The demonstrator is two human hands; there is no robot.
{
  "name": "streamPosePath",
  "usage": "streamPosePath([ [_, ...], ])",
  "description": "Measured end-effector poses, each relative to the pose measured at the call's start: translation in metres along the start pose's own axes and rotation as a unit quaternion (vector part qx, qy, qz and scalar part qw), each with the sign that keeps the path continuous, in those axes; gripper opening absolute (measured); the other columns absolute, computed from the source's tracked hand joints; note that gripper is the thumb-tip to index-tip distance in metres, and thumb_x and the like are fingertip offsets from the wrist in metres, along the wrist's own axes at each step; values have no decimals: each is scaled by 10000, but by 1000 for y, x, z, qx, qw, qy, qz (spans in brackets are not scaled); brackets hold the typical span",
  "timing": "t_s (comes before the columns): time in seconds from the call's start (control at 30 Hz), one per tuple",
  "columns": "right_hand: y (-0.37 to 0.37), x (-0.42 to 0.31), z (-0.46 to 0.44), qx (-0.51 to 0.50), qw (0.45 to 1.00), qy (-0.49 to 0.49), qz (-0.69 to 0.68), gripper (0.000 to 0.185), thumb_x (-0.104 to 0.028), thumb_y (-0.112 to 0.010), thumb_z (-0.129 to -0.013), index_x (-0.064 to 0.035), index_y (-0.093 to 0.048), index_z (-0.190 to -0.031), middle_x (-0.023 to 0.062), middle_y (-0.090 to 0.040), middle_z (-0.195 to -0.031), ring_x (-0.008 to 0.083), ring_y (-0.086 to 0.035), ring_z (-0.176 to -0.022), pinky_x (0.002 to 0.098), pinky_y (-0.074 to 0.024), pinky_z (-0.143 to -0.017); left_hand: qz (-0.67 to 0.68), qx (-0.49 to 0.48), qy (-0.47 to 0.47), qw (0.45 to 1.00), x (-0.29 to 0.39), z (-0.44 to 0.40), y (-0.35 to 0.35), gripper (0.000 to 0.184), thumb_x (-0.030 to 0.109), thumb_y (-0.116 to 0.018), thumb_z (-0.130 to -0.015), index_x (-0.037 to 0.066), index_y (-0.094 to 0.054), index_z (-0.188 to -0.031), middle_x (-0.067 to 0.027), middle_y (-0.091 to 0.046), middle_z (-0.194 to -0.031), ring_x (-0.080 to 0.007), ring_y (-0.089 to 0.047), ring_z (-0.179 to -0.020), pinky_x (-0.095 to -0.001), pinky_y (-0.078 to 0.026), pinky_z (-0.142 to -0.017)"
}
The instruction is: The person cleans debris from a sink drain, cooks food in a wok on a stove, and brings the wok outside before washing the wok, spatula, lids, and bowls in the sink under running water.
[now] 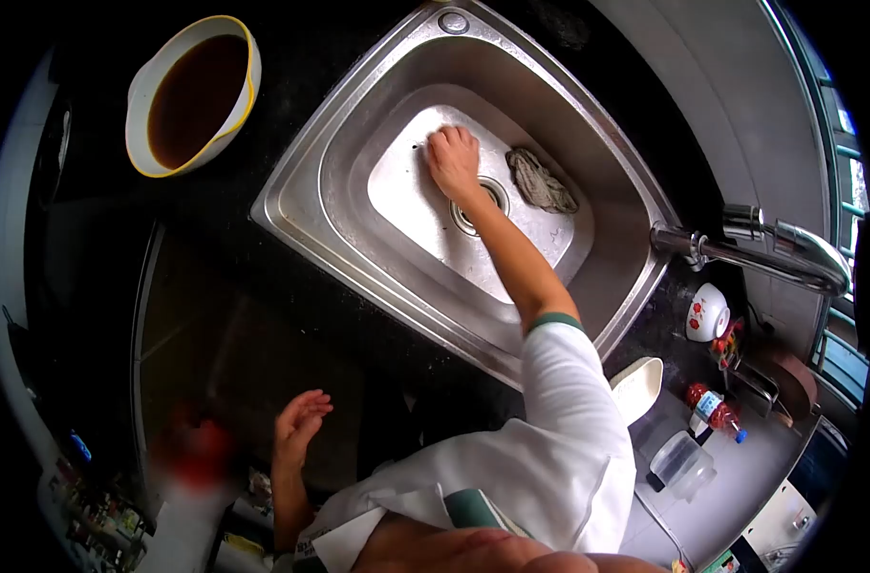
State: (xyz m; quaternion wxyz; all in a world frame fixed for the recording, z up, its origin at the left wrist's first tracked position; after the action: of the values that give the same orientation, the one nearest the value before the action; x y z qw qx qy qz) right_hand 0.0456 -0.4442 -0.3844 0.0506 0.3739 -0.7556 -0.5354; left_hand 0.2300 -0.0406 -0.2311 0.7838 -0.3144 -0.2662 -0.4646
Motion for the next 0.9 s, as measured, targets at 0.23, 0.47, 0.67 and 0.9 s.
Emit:
streamPosePath([
  [0.23, -13, 8, 39, -82, 996, -3, 26, 97, -120, -473, -725, -42, -528, -742, 129, -508, -821, 279, -469, -858, 392, -362, -762, -6, -2, 8, 1000, 12, -7, -10, 400, 38, -564, -770, -22, -475, -1156, -124, -554, -1066, -179, -542, -954, -318, -416, -870],
  [0.47, 26, 41, 4, -34, 996, -69, 35, 127, -113, -486, -739, -25, -518, -826, 131, -516, -841, 315, -485, -830, 418, -395, -706, 0, -28, 5, 1000, 4, -16, -12, 419, 59, -584, -767, -19, -470, -1163, -118, -553, -1070, -175, -540, -955, -304, -409, -876],
  [0.67, 13, 25, 95, -138, 989, -23, -40, 87, -136, -529, -759, -53, -512, -778, 123, -508, -808, 304, -476, -826, 403, -372, -692, 1, -35, 10, 999, 13, -18, -15, 428, 79, -592, -767, -25, -466, -1163, -120, -548, -1076, -178, -536, -961, -305, -407, -878],
  [0.9, 1, -26, 47, -167, 984, 44, -44, 76, -104, -504, -745, -72, -531, -808, 104, -514, -861, 253, -470, -896, 397, -343, -791, -27, -44, -7, 999, 25, -33, -26, 429, 58, -585, -767, -27, -459, -1169, -126, -543, -1079, -181, -535, -963, -300, -406, -872],
])
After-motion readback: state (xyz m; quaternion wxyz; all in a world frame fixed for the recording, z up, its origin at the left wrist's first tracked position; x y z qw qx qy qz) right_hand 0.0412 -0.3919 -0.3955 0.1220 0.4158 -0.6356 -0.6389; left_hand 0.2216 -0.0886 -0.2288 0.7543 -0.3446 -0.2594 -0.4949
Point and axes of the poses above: each hand's wrist, its own z-axis away from the middle knuckle, its own y-axis out of the back of the hand, x = y × z, the point moved 2 cm from there along -z, towards the middle knuckle
